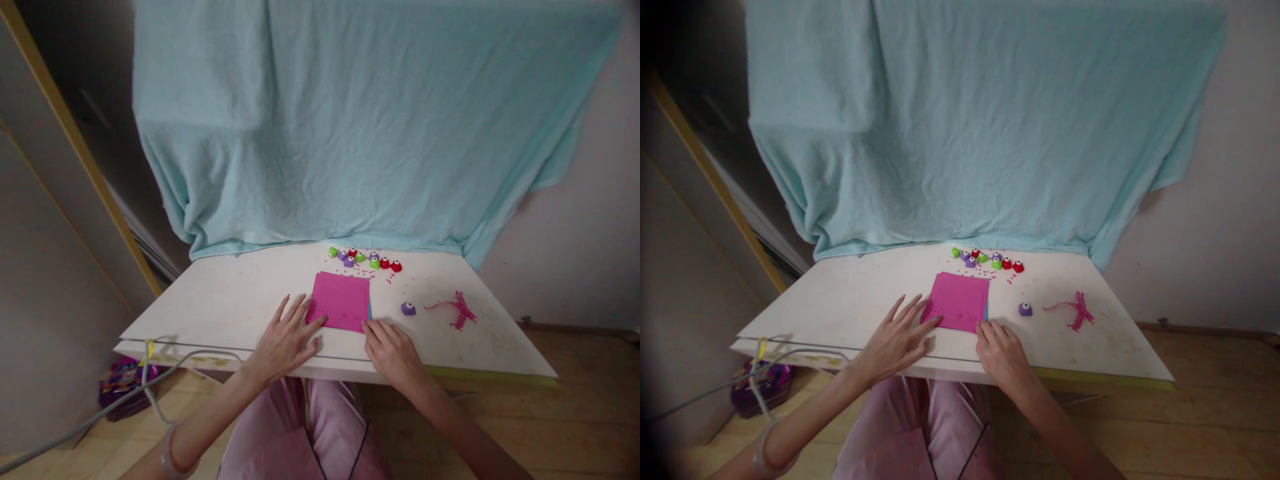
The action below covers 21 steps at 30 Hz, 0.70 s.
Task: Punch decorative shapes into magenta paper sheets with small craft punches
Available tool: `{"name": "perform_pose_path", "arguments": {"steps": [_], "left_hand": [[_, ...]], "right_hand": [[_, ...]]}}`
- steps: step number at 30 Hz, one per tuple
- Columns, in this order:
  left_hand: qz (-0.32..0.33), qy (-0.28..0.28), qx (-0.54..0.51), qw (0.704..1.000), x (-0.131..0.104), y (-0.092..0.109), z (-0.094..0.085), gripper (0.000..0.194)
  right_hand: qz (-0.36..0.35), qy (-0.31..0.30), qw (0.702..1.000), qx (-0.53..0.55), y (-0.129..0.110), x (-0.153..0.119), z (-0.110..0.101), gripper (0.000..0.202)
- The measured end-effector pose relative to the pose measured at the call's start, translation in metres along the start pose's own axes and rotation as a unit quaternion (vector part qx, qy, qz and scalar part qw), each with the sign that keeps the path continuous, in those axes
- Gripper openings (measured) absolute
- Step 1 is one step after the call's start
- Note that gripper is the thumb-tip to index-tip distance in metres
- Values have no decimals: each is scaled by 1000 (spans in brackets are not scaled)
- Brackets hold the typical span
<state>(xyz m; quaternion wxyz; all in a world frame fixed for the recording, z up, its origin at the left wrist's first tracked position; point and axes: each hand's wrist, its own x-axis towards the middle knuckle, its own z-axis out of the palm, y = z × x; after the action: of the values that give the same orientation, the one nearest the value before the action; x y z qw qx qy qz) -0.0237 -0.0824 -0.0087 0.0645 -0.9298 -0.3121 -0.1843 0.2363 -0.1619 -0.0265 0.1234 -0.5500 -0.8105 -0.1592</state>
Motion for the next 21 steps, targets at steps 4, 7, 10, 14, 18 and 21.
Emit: {"name": "perform_pose_path", "arguments": {"steps": [4, 7, 10, 14, 18, 21], "left_hand": [[-13, 1, 1, 1000, -4, -3, 3, 46], [-26, 4, -3, 1000, -6, -4, 5, 45], [-33, 4, -4, 999, -8, -7, 7, 45], [-31, 0, -12, 999, -10, -11, 8, 46], [-36, 0, -21, 999, -11, -10, 8, 47], [-36, -1, -18, 999, -11, -10, 9, 46]], "right_hand": [[19, 1, 1000, -1, -3, -1, 2, 31], [33, 9, 999, 1, -5, -3, 3, 31], [37, 21, 999, 7, -5, -3, 3, 29], [68, 51, 996, 35, -6, 3, 3, 21], [101, 87, 988, 71, -14, 20, 1, 22], [31, 70, 992, 101, -24, 35, -4, 35]]}}
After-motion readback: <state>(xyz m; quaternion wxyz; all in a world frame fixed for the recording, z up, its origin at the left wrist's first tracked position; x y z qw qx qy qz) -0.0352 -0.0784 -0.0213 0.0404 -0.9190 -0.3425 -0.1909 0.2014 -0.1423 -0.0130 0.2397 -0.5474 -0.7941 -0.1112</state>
